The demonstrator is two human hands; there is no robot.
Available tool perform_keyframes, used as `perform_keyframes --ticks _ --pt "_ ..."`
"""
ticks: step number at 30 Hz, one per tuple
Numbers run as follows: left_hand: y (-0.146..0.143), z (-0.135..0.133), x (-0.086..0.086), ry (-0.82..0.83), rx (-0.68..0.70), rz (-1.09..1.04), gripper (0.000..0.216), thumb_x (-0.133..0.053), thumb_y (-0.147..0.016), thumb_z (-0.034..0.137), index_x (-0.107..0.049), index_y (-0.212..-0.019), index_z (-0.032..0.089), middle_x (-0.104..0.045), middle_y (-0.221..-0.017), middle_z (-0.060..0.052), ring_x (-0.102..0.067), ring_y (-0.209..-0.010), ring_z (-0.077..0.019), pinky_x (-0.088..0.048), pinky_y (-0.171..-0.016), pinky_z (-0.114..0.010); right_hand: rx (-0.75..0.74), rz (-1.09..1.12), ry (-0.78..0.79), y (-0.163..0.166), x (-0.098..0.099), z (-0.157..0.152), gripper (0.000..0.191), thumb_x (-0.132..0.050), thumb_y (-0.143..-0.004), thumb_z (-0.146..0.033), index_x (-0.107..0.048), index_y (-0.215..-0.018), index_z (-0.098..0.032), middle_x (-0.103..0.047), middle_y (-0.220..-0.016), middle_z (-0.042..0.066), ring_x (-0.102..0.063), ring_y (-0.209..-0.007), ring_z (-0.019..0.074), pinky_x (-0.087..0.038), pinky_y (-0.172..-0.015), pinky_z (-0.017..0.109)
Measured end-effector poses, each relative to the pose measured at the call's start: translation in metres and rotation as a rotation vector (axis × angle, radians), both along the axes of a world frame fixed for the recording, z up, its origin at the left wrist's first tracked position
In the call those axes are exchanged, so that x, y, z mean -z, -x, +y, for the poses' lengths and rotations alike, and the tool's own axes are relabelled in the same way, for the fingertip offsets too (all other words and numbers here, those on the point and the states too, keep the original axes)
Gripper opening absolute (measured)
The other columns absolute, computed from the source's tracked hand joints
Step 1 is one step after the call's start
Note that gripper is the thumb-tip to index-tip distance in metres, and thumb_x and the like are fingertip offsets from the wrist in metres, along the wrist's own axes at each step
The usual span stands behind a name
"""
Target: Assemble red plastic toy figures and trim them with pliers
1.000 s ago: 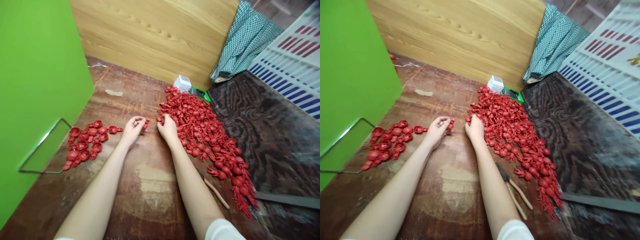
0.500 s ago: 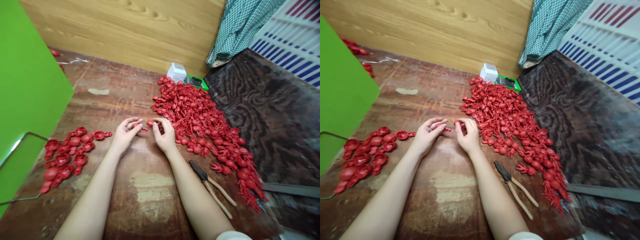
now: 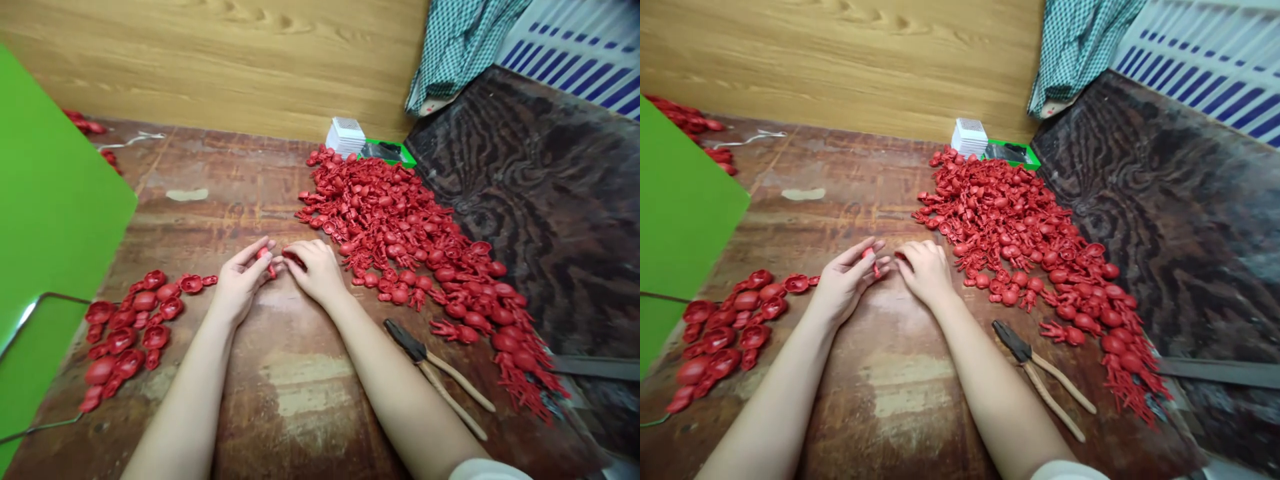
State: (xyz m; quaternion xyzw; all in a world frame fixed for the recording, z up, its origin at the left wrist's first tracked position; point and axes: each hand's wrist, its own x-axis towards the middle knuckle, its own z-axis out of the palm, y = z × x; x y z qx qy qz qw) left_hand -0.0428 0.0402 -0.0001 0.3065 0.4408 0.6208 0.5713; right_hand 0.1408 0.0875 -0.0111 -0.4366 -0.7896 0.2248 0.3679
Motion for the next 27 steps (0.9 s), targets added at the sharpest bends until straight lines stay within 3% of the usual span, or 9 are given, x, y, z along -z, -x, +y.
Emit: perform_keyframes --ticks 3,7,11,13,17,22,27 --pt "0.003 0.002 0.005 -0.038 -0.02 -0.018 0.062 -0.098 -0.076 0.042 -0.078 -0.132 0.026 -0.07 -0.152 -0.015 -0.079 -0.103 -0.0182 -0.065 -0.083 -0.027 0.015 0.13 0.066 0.004 0.002 0.001 0.014 -0.068 -0.098 -0.028 -0.076 -0.109 -0.023 -0.079 -0.113 0.011 -0.068 -0.112 0.0301 -0.052 -0.108 0.05" --pt "0.006 0.004 0.007 -0.055 -0.01 -0.045 0.052 -0.097 -0.079 0.034 -0.08 -0.126 0.022 -0.076 -0.144 -0.015 -0.077 -0.106 -0.0145 -0.061 -0.085 -0.02 0.011 0.396 0.185 0.011 0.001 -0.005 0.035 -0.062 -0.103 -0.044 -0.065 -0.131 -0.023 -0.078 -0.12 0.01 -0.075 -0.105 0.0235 -0.063 -0.094 0.041" --pt "0.003 0.002 -0.001 -0.051 0.023 -0.131 0.049 -0.099 -0.076 0.028 -0.082 -0.122 0.024 -0.073 -0.149 -0.012 -0.078 -0.11 -0.0146 -0.061 -0.104 -0.026 -0.138 1.01 0.62 0.021 -0.004 -0.013 0.043 -0.085 -0.087 -0.049 -0.071 -0.121 -0.028 -0.08 -0.113 0.003 -0.078 -0.094 0.0197 -0.067 -0.089 0.038" --pt "0.0 0.0 -0.005 -0.053 0.023 -0.177 0.046 -0.101 -0.074 0.028 -0.084 -0.117 0.024 -0.075 -0.145 -0.012 -0.079 -0.106 -0.0141 -0.062 -0.104 -0.026 -0.181 1.174 0.767 0.024 -0.007 -0.015 0.046 -0.095 -0.077 -0.044 -0.076 -0.115 -0.027 -0.082 -0.107 0.0 -0.079 -0.091 0.0183 -0.067 -0.093 0.037" --pt "-0.004 -0.001 -0.011 -0.077 0.007 -0.159 0.039 -0.102 -0.072 0.028 -0.086 -0.107 0.023 -0.082 -0.133 -0.011 -0.081 -0.103 -0.0154 -0.065 -0.097 -0.024 -0.226 1.227 0.839 0.024 -0.01 -0.015 0.043 -0.096 -0.075 -0.042 -0.08 -0.112 -0.025 -0.085 -0.103 0.001 -0.08 -0.094 0.0199 -0.065 -0.103 0.041" --pt "-0.009 0.0 -0.013 -0.112 0.01 -0.092 0.041 -0.099 -0.076 0.04 -0.087 -0.112 0.026 -0.084 -0.129 -0.006 -0.082 -0.107 -0.0178 -0.066 -0.087 -0.02 -0.29 1.233 0.874 0.025 -0.008 -0.016 0.038 -0.094 -0.076 -0.045 -0.082 -0.105 -0.024 -0.086 -0.104 0.002 -0.081 -0.103 0.0233 -0.063 -0.108 0.044" --pt "-0.01 -0.001 -0.015 -0.071 0.016 -0.093 0.048 -0.103 -0.071 0.035 -0.087 -0.115 0.026 -0.089 -0.102 -0.001 -0.083 -0.084 -0.0105 -0.064 -0.084 -0.013 -0.299 1.3 0.87 0.023 -0.003 -0.011 0.036 -0.094 -0.078 -0.044 -0.08 -0.105 -0.024 -0.086 -0.1 0.001 -0.081 -0.103 0.0233 -0.064 -0.107 0.044"
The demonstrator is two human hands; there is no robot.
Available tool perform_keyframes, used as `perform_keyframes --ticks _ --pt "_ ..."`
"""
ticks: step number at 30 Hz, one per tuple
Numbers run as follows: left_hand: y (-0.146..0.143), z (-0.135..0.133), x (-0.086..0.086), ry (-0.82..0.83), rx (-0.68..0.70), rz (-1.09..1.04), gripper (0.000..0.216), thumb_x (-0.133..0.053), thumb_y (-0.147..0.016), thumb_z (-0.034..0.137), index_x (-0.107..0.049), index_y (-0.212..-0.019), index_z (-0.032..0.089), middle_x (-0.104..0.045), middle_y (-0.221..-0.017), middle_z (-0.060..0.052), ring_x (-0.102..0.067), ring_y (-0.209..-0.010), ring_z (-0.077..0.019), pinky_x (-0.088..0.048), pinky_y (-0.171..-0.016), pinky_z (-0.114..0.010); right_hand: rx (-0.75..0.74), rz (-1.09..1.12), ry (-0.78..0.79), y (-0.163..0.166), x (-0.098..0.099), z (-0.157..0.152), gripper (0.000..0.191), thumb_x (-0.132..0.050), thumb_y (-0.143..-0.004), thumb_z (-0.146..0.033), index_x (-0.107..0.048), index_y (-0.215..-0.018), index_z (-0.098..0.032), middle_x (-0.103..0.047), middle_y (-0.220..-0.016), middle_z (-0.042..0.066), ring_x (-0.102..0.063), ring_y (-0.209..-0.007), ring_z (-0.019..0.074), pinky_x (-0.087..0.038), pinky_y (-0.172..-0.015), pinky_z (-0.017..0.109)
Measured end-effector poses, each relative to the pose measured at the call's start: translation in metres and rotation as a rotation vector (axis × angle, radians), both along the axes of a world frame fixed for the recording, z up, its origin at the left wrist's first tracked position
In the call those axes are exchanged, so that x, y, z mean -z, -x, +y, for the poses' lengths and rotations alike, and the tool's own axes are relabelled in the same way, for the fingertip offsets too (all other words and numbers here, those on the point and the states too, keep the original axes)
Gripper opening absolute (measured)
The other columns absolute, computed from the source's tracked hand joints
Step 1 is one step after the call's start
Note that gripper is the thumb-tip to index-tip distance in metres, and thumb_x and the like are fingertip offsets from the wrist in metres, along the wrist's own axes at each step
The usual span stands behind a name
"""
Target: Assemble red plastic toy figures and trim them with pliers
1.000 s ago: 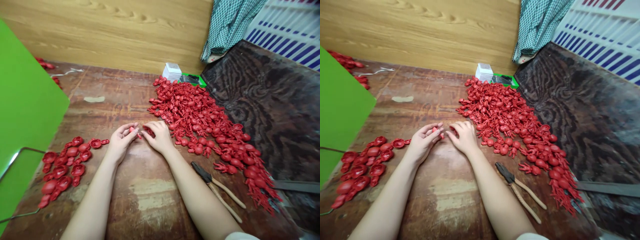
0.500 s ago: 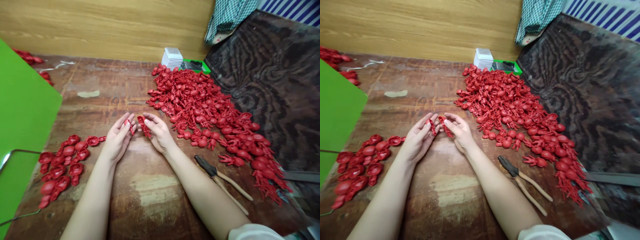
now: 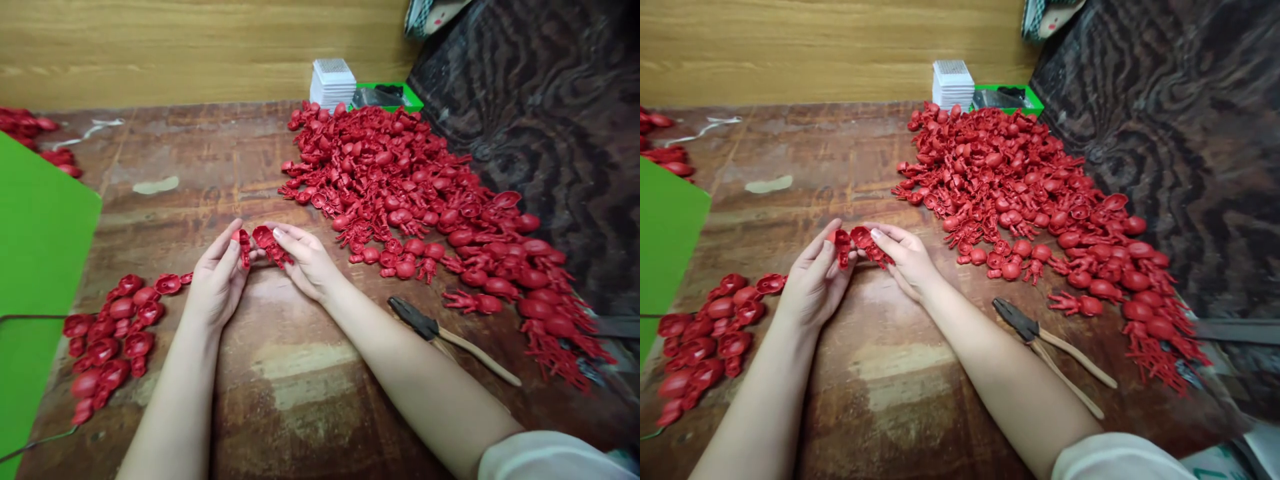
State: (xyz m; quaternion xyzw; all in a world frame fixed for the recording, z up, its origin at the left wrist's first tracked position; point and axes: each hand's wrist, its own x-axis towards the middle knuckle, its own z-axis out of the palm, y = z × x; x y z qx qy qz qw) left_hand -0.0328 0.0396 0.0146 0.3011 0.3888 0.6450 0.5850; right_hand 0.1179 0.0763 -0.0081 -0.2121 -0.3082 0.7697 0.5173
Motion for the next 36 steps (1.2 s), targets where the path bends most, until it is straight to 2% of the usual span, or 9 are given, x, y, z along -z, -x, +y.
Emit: perform_keyframes --ticks 2,8,17,31,36 --pt "0.0006 -0.0005 0.0 0.039 0.002 0.009 0.049 -0.104 -0.069 0.034 -0.087 -0.114 0.024 -0.089 -0.098 -0.002 -0.082 -0.08 -0.0105 -0.065 -0.085 -0.014 0.035 0.004 0.013 -0.0022 0.0014 0.0031 0.035 -0.093 -0.079 -0.041 -0.08 -0.107 -0.025 -0.086 -0.103 0.001 -0.08 -0.105 0.0216 -0.062 -0.109 0.041" --pt "0.0004 -0.0001 -0.0036 0.124 -0.061 0.042 0.052 -0.108 -0.059 0.026 -0.088 -0.106 0.023 -0.088 -0.109 -0.004 -0.084 -0.089 -0.0139 -0.066 -0.082 -0.015 0.091 -0.01 0.054 -0.0019 -0.0003 0.0061 0.036 -0.095 -0.074 -0.036 -0.082 -0.106 -0.025 -0.086 -0.104 0.0 -0.08 -0.102 0.0195 -0.058 -0.113 0.04" --pt "-0.0012 0.0013 -0.0022 0.096 -0.076 0.065 0.048 -0.107 -0.062 0.025 -0.088 -0.106 0.023 -0.089 -0.107 -0.003 -0.084 -0.089 -0.0126 -0.066 -0.086 -0.014 0.105 -0.063 0.045 0.0016 -0.0001 0.0047 0.035 -0.096 -0.073 -0.038 -0.083 -0.103 -0.026 -0.086 -0.105 0.0 -0.079 -0.102 0.0186 -0.058 -0.112 0.038" --pt "-0.0012 0.0016 0.0013 0.074 -0.073 0.089 0.047 -0.105 -0.063 0.023 -0.087 -0.106 0.023 -0.089 -0.103 -0.005 -0.084 -0.089 -0.0172 -0.069 -0.092 -0.029 0.122 -0.117 -0.026 0.0014 0.0023 0.0053 0.035 -0.096 -0.073 -0.041 -0.083 -0.102 -0.026 -0.086 -0.108 0.001 -0.078 -0.107 0.0202 -0.06 -0.11 0.04" --pt "-0.002 0.0012 0.0037 0.06 -0.083 0.123 0.045 -0.105 -0.064 0.025 -0.087 -0.105 0.024 -0.088 -0.104 -0.007 -0.084 -0.093 -0.0209 -0.068 -0.096 -0.034 0.087 -0.123 0.007 -0.0011 0.0003 0.0047 0.034 -0.096 -0.072 -0.039 -0.083 -0.1 -0.026 -0.086 -0.107 0.0 -0.079 -0.105 0.0197 -0.06 -0.109 0.039"
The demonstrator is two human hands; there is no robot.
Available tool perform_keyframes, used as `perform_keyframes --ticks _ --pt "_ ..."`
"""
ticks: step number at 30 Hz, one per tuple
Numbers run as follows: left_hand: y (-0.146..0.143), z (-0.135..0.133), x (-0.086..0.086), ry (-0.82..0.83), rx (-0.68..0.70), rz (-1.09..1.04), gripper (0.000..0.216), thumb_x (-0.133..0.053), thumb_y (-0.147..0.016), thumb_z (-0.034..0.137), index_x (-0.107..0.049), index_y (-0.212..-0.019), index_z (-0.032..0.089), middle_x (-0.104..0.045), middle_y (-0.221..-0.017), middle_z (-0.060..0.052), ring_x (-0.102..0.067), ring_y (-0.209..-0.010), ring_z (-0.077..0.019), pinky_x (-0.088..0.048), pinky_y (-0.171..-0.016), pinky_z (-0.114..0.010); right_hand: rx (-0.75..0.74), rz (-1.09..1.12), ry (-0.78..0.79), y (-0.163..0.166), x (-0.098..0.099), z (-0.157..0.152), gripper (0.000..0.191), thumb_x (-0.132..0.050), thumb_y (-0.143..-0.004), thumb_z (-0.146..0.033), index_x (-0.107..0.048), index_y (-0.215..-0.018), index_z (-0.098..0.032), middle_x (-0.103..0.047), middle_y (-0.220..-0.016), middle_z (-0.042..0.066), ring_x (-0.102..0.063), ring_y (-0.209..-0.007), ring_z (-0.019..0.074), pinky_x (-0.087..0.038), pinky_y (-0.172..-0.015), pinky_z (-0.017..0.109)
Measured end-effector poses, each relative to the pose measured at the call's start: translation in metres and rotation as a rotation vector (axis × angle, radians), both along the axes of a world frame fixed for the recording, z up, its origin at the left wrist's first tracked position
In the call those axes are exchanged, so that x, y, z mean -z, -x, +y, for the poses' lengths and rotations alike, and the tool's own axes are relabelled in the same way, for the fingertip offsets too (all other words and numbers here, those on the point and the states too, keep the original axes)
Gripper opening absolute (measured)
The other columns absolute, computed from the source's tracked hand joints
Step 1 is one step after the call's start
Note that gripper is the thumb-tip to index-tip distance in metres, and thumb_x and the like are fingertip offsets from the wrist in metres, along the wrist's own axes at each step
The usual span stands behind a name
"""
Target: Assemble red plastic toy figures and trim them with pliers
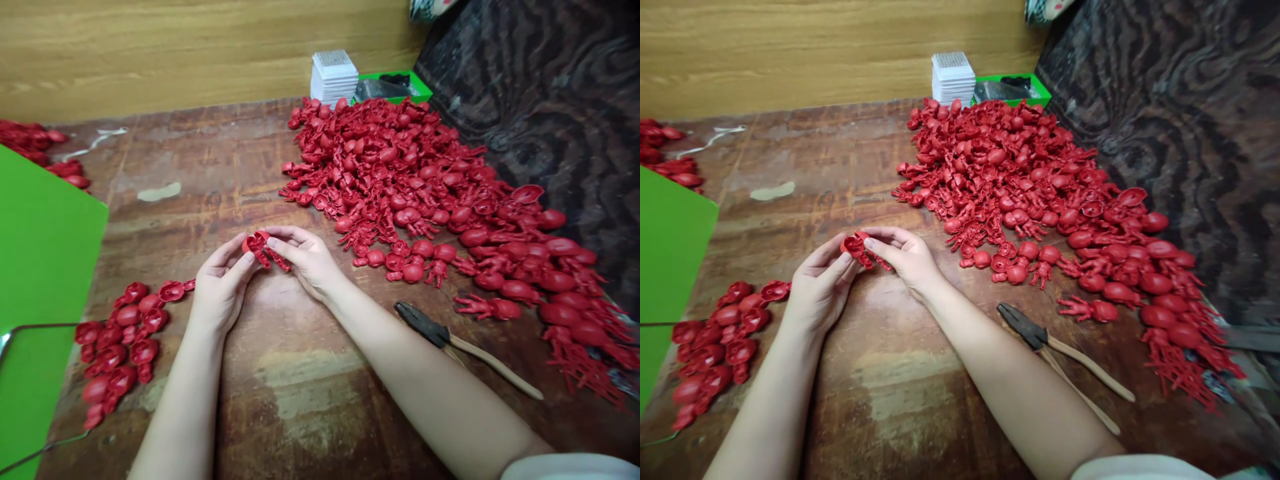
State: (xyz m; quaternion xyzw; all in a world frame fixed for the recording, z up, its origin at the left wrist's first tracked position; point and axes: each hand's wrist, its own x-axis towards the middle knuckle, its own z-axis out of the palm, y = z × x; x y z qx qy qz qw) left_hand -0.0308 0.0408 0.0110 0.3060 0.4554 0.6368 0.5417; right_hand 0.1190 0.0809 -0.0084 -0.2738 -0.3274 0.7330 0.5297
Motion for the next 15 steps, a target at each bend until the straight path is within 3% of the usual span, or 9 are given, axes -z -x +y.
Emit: perform_keyframes --ticks 15 --pt "-0.0033 -0.0003 -0.0029 0.016 -0.015 -0.039 0.045 -0.108 -0.057 0.025 -0.088 -0.097 0.024 -0.088 -0.093 -0.003 -0.083 -0.08 -0.015 -0.069 -0.081 -0.024 -0.035 -0.044 0.002 -0.0011 0.0 0.0003 0.038 -0.098 -0.069 -0.042 -0.085 -0.099 -0.025 -0.086 -0.104 0.001 -0.079 -0.101 0.0199 -0.06 -0.106 0.04"
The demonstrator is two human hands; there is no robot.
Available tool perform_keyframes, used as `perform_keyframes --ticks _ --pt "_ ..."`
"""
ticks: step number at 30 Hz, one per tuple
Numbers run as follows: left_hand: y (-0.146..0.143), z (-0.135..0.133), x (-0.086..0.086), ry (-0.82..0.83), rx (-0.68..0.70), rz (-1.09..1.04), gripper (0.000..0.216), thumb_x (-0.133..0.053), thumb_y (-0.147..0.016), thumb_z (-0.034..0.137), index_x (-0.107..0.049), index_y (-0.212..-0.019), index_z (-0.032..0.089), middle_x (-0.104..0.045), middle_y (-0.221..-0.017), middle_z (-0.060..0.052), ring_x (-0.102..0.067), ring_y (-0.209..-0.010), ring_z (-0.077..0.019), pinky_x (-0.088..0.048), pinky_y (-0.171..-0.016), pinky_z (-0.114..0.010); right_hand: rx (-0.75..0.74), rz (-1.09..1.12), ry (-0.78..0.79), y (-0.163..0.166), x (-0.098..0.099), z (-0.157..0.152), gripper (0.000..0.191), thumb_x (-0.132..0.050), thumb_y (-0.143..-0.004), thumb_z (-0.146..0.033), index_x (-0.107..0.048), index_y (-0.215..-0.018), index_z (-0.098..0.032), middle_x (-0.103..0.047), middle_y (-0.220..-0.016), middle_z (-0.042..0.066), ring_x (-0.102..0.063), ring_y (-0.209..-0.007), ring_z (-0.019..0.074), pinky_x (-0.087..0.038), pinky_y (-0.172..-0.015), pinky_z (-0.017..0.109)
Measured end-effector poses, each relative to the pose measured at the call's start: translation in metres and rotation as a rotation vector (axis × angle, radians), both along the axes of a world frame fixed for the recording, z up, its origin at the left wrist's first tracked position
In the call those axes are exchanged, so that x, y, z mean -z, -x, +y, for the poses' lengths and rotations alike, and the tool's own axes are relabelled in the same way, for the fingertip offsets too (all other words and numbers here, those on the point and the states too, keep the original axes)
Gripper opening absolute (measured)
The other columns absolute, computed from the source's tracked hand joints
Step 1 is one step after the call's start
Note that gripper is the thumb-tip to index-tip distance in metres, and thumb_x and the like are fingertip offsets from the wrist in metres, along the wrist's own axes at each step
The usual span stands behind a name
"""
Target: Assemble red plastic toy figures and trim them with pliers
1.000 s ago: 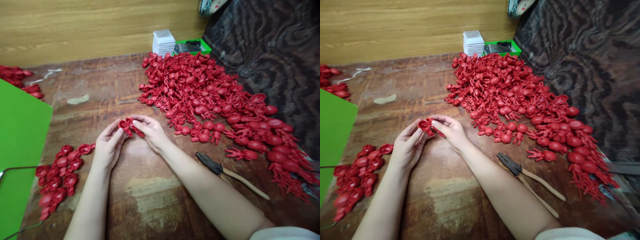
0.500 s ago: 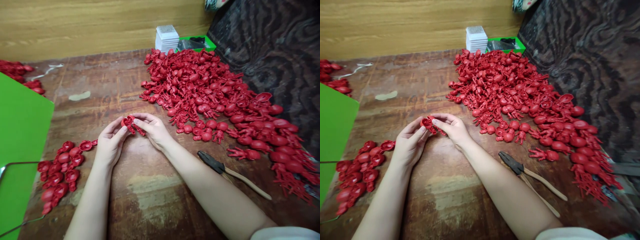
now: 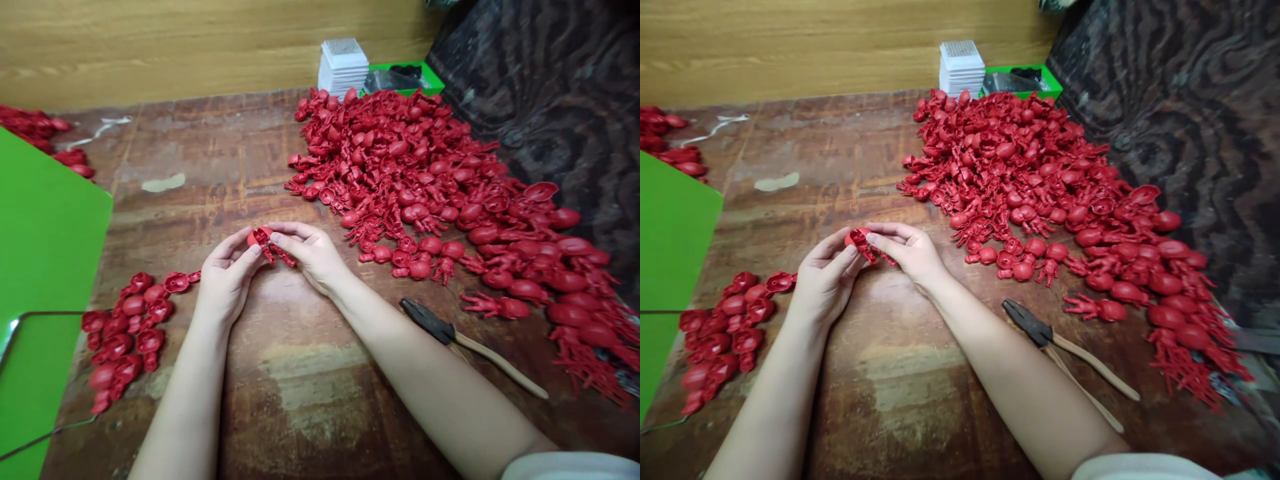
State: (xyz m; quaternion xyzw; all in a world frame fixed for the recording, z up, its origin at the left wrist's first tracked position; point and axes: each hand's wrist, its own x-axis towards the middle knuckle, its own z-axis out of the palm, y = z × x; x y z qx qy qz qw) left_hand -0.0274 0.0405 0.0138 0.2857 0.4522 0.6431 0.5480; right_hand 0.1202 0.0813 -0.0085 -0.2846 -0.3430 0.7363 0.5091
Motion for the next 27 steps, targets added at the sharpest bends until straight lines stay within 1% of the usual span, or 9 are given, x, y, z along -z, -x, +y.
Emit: perform_keyframes --ticks 3,6,8,11,13,17,20,23,27 --pt "-0.0006 0.0005 0.0006 0.0 -0.008 0.006 0.045 -0.108 -0.057 0.026 -0.088 -0.097 0.024 -0.088 -0.093 -0.003 -0.083 -0.082 -0.0159 -0.069 -0.083 -0.025 -0.007 -0.022 -0.023 0.0007 0.0005 -0.0018 0.038 -0.098 -0.07 -0.047 -0.085 -0.099 -0.025 -0.087 -0.103 0.002 -0.079 -0.098 0.0201 -0.062 -0.101 0.039" --pt "-0.0012 -0.0002 0.0017 -0.01 -0.016 0.015 0.044 -0.108 -0.057 0.026 -0.088 -0.096 0.024 -0.088 -0.096 -0.003 -0.084 -0.087 -0.0168 -0.068 -0.086 -0.025 0.02 -0.032 -0.057 0.0012 0.001 -0.0033 0.037 -0.098 -0.071 -0.047 -0.085 -0.099 -0.027 -0.086 -0.103 0.001 -0.079 -0.097 0.0195 -0.063 -0.097 0.037" --pt "-0.0013 -0.0013 0.0027 -0.012 -0.023 0.03 0.045 -0.107 -0.059 0.028 -0.088 -0.099 0.024 -0.088 -0.101 -0.005 -0.084 -0.092 -0.0198 -0.069 -0.091 -0.03 0.033 -0.04 -0.059 0.0012 0.0011 -0.0038 0.037 -0.098 -0.07 -0.047 -0.085 -0.098 -0.027 -0.086 -0.103 0.001 -0.079 -0.097 0.0194 -0.063 -0.097 0.037" --pt "-0.001 -0.0031 0.004 0.005 -0.025 0.039 0.047 -0.106 -0.062 0.031 -0.088 -0.105 0.025 -0.088 -0.11 -0.008 -0.084 -0.103 -0.0264 -0.068 -0.1 -0.04 0.043 -0.05 -0.064 0.0012 0.001 -0.0041 0.038 -0.099 -0.07 -0.049 -0.085 -0.098 -0.027 -0.086 -0.103 0.001 -0.079 -0.098 0.0201 -0.063 -0.1 0.038" --pt "-0.0007 -0.0039 0.0044 0.01 -0.019 0.033 0.048 -0.106 -0.063 0.031 -0.088 -0.107 0.025 -0.087 -0.114 -0.009 -0.083 -0.108 -0.0291 -0.067 -0.103 -0.044 0.052 -0.037 -0.077 0.0013 0.0008 -0.0042 0.036 -0.099 -0.07 -0.045 -0.085 -0.098 -0.027 -0.087 -0.102 0.0 -0.079 -0.099 0.0198 -0.064 -0.099 0.037" --pt "-0.0007 -0.0046 0.0037 0.005 -0.01 0.026 0.048 -0.106 -0.063 0.03 -0.088 -0.107 0.025 -0.087 -0.113 -0.009 -0.084 -0.108 -0.0279 -0.067 -0.102 -0.041 0.06 -0.05 -0.096 -0.0002 0.0004 -0.0048 0.034 -0.097 -0.073 -0.037 -0.087 -0.105 -0.031 -0.087 -0.109 -0.002 -0.079 -0.108 0.0206 -0.062 -0.108 0.04" --pt "-0.0008 -0.0043 0.0034 0.008 -0.013 0.026 0.047 -0.106 -0.062 0.03 -0.089 -0.106 0.025 -0.088 -0.112 -0.008 -0.084 -0.104 -0.0269 -0.069 -0.099 -0.039 0.043 -0.122 -0.115 -0.003 0.0002 -0.0048 0.028 -0.094 -0.077 -0.037 -0.088 -0.103 -0.03 -0.087 -0.113 -0.001 -0.079 -0.114 0.0226 -0.057 -0.117 0.044" --pt "-0.0007 -0.0038 0.0046 0.02 -0.021 0.04 0.049 -0.106 -0.061 0.032 -0.088 -0.106 0.025 -0.087 -0.113 -0.009 -0.083 -0.109 -0.0307 -0.068 -0.102 -0.045 0.045 -0.168 -0.123 -0.0058 -0.0001 -0.0043 0.028 -0.095 -0.075 -0.039 -0.089 -0.101 -0.03 -0.086 -0.116 0.0 -0.077 -0.12 0.0247 -0.053 -0.121 0.047" --pt "-0.0007 -0.0041 0.0064 0.026 -0.024 0.065 0.051 -0.107 -0.06 0.034 -0.088 -0.106 0.024 -0.087 -0.115 -0.011 -0.081 -0.116 -0.0359 -0.065 -0.106 -0.053 0.043 -0.184 -0.123 -0.0085 -0.0011 -0.0043 0.03 -0.096 -0.073 -0.041 -0.089 -0.1 -0.03 -0.087 -0.115 0.0 -0.077 -0.119 0.0254 -0.053 -0.121 0.049"
